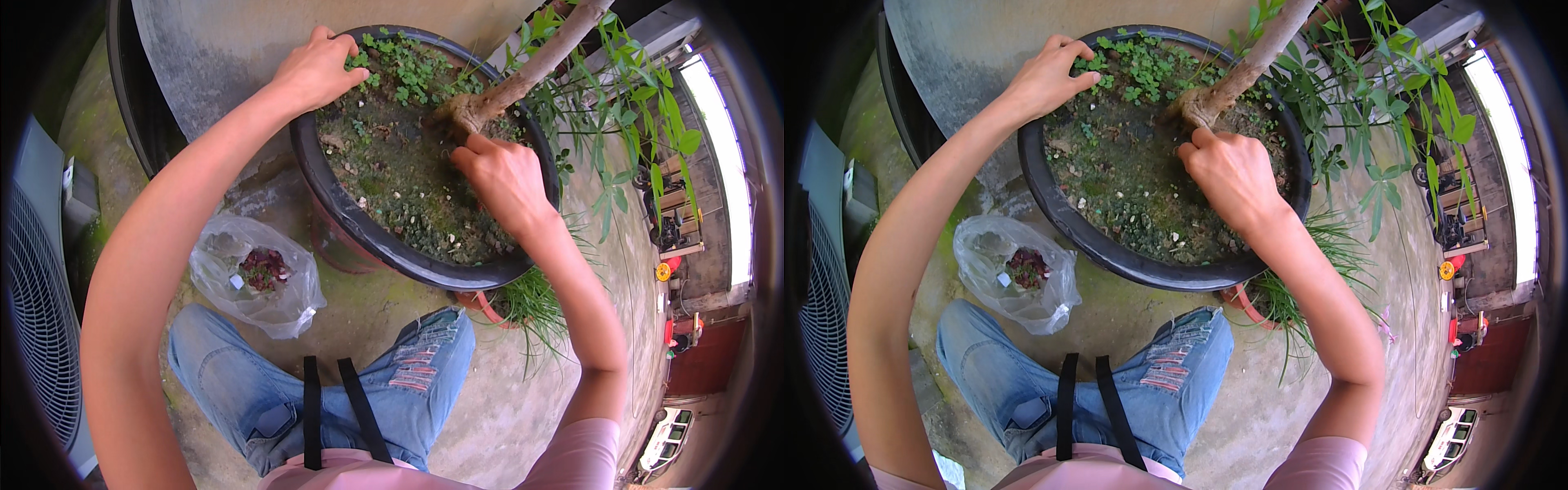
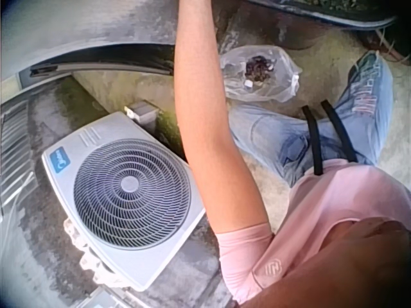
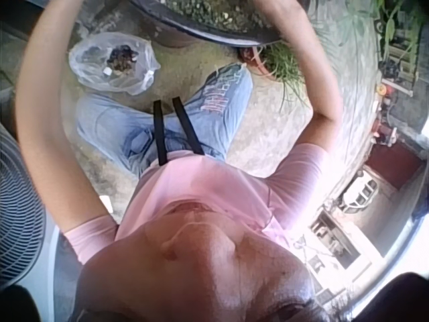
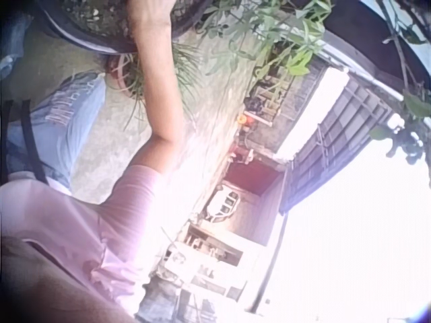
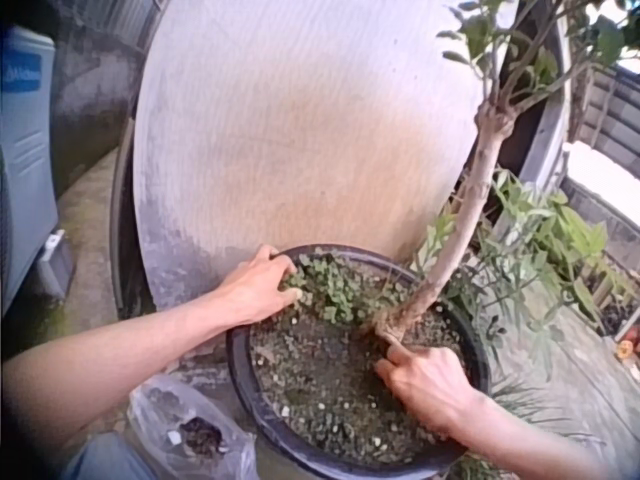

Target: The person pulls small weeds from the soil of a large potted plant by hand and places the pulled weeds into a plastic bag.

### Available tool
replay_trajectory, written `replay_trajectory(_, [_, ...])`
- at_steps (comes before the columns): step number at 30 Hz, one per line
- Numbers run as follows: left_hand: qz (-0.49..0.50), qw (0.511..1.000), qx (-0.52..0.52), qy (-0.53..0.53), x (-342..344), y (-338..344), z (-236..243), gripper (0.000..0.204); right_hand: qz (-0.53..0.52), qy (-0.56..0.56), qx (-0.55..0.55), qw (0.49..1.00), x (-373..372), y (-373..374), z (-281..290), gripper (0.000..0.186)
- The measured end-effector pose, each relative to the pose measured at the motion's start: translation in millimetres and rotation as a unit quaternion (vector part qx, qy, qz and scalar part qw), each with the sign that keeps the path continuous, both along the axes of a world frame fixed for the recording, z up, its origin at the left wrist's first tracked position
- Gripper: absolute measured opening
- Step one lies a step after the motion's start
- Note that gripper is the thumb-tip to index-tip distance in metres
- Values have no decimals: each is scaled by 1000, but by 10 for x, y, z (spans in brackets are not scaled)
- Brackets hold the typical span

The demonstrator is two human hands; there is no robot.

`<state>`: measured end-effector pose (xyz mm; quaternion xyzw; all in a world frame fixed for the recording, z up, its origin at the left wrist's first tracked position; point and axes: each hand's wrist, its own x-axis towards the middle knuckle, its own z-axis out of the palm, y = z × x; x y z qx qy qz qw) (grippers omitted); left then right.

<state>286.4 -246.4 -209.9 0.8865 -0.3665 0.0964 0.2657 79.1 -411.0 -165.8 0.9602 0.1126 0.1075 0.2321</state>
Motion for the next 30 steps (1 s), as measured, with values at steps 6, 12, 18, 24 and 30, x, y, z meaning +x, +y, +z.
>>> replay_trajectory(6, [3, 1000, 3, -2, 5, -11, -8, 42, 63, 75, -12, 995, 171, -95, 96, 5])
replay_trajectory(12, [5, 1000, -3, -8, 31, -20, -17, 43, 66, -57, 196, 977, -57, -81, 409, 14])
replay_trajectory(18, [9, 999, 38, 27, -9, -8, 11, 42, -46, -88, 308, 946, -440, 386, 339, 8])
replay_trajectory(24, [-5, 1000, -9, -6, 28, -40, -17, 44, -46, 1, 24, 999, -59, 76, 136, 5])
replay_trajectory(30, [6, 1000, 16, 22, -6, -27, 22, 42, -28, 59, -39, 997, 74, 42, 95, 9])
